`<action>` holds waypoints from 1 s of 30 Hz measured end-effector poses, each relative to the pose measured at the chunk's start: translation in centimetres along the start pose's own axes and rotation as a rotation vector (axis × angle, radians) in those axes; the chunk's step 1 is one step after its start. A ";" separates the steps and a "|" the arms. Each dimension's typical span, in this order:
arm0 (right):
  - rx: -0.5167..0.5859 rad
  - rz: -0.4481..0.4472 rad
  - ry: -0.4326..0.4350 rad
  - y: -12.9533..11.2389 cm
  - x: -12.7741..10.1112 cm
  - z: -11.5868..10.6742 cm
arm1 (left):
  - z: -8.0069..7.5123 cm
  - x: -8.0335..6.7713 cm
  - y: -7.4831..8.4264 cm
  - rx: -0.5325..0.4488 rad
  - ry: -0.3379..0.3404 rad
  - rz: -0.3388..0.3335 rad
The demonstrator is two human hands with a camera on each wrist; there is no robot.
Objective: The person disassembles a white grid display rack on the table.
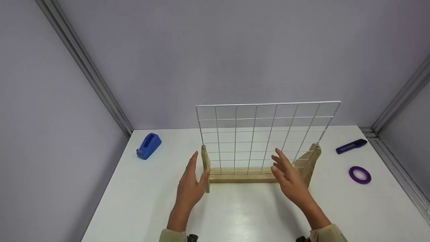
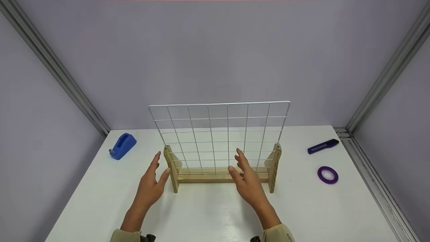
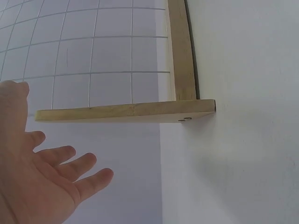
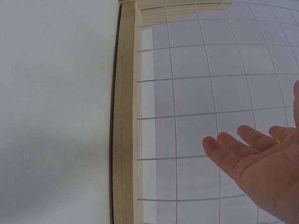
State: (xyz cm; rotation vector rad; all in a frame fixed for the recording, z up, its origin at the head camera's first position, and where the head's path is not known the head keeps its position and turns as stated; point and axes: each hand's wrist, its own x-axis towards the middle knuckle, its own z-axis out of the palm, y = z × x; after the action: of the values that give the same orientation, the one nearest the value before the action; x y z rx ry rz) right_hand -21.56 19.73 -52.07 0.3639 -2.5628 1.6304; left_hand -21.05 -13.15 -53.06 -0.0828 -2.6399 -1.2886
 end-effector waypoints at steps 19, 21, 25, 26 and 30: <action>0.056 0.078 -0.018 0.1 1.4 2.1 | 1.9 2.2 -0.5 -0.155 -0.016 0.018; 0.063 0.081 -0.017 0.2 1.6 2.4 | 2.0 2.4 -0.6 -0.167 -0.016 0.016; 0.077 0.076 0.013 0.4 1.8 3.1 | 2.4 2.6 -0.8 -0.152 -0.012 0.010; 0.076 0.070 0.025 0.5 1.8 3.3 | 2.5 2.6 -0.9 -0.141 -0.009 0.005; 0.068 0.043 0.082 0.9 2.0 4.1 | 2.9 2.7 -1.2 -0.101 0.009 -0.015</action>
State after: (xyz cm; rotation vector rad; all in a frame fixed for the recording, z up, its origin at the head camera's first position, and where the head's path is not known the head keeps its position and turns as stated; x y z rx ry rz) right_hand -23.49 16.13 -54.23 0.2419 -2.4774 1.7125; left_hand -24.27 -11.75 -55.15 -0.0727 -2.5720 -1.4237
